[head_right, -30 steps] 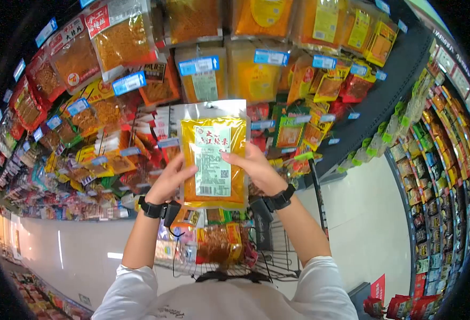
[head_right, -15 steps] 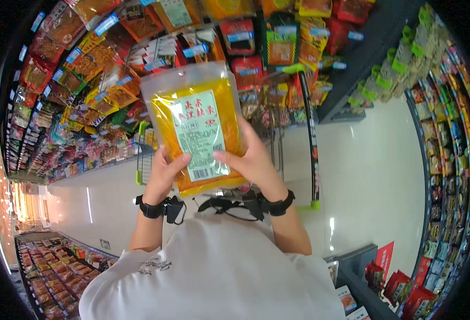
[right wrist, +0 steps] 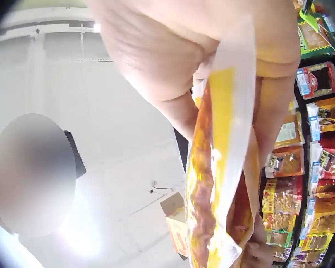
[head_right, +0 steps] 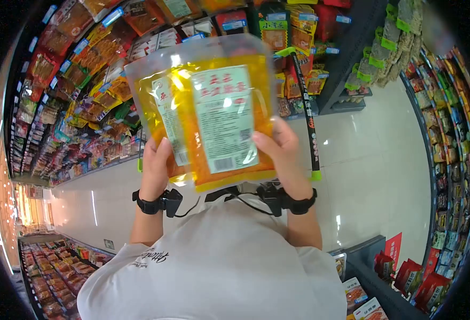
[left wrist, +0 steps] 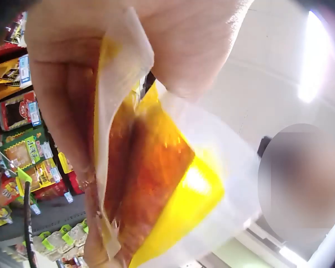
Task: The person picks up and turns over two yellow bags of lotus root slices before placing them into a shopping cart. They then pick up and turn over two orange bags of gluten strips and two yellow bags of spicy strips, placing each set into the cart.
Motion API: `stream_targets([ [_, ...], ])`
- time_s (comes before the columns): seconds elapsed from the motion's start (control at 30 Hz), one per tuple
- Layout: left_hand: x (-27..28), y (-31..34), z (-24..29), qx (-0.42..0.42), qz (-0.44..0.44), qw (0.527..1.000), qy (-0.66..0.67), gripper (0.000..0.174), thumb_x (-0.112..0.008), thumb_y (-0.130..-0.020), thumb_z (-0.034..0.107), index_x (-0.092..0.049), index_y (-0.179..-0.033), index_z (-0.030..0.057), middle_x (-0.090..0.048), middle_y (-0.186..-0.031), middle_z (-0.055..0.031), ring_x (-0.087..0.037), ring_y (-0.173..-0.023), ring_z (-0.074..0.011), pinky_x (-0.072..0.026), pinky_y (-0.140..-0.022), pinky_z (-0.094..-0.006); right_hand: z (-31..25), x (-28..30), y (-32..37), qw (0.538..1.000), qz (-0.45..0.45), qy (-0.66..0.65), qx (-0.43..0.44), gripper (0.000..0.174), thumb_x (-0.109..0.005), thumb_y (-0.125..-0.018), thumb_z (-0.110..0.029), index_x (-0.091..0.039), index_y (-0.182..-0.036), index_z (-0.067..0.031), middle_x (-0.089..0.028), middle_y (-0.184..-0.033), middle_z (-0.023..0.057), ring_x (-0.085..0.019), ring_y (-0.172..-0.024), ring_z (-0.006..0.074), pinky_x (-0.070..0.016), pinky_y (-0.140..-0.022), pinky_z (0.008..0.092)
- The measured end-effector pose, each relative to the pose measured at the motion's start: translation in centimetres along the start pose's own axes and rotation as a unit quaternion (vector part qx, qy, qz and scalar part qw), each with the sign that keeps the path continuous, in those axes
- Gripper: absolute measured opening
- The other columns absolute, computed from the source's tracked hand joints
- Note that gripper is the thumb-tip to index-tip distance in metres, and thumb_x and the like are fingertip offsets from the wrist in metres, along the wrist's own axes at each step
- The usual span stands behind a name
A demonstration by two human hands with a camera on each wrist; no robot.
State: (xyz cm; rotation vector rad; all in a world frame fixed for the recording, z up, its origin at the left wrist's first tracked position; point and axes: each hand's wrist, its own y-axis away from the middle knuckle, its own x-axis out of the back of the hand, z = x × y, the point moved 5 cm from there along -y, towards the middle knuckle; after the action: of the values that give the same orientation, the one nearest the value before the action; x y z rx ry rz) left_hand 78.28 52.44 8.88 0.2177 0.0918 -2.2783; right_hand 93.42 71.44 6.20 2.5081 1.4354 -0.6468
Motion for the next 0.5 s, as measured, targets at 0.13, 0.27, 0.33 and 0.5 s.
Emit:
stream_targets([
  [0.13, 1.5, 1.9, 2.2, -0.023, 0.058, 0.993, -0.100, 0.025, -0.060, -0.090, 0.012, -0.058, -0.111, -0.0020, -0.065, -0.096, -0.0042, -0.059, -0.082, -0.0086, -0.0475, -0.072, -0.0235, -2.7, 0.5, 0.9, 0.997, 0.060, -0.006, 0.047, 0.030, -0.054, -0.088, -0.008, -0.053, -0.117, 0.0011, -0.061, -0.111, 0.0061, -0.057, -0.102, 0.0126, -0.0414, -0.092, 0.0270],
  [0.27, 2.9, 4.5, 2.8, -0.044, 0.044, 0.996, -0.071, 0.024, -0.061, -0.089, 0.010, -0.060, -0.109, -0.0035, -0.065, -0.090, -0.0032, -0.051, -0.066, -0.0032, -0.0384, -0.056, -0.0181, -2.7, 0.2, 2.1, 0.996, 0.072, -0.007, 0.056, 0.037, -0.054, -0.087, -0.007, -0.049, -0.123, 0.0025, -0.059, -0.116, 0.0077, -0.057, -0.102, 0.0135, -0.0430, -0.091, 0.0274],
  [0.33, 2.5, 5.7, 3.7, -0.054, 0.032, 0.996, -0.069, 0.026, -0.061, -0.089, 0.009, -0.058, -0.112, -0.0045, -0.066, -0.097, -0.0062, -0.057, -0.074, -0.0067, -0.0447, -0.063, -0.0204, -3.1, -0.4, 2.8, 0.994, 0.076, -0.015, 0.081, 0.039, -0.055, -0.087, -0.008, -0.048, -0.124, 0.0028, -0.059, -0.115, 0.0090, -0.057, -0.103, 0.0139, -0.0444, -0.090, 0.0282],
  [0.5, 1.8, 7.7, 5.2, -0.055, 0.020, 0.998, -0.024, 0.031, -0.060, -0.090, 0.010, -0.054, -0.117, -0.0056, -0.064, -0.108, -0.0110, -0.061, -0.093, -0.0141, -0.0485, -0.081, -0.0270, -2.6, -0.4, 3.7, 0.994, 0.066, 0.007, 0.087, 0.041, -0.056, -0.086, -0.009, -0.047, -0.124, 0.0040, -0.059, -0.115, 0.0097, -0.057, -0.103, 0.0149, -0.0447, -0.091, 0.0290],
])
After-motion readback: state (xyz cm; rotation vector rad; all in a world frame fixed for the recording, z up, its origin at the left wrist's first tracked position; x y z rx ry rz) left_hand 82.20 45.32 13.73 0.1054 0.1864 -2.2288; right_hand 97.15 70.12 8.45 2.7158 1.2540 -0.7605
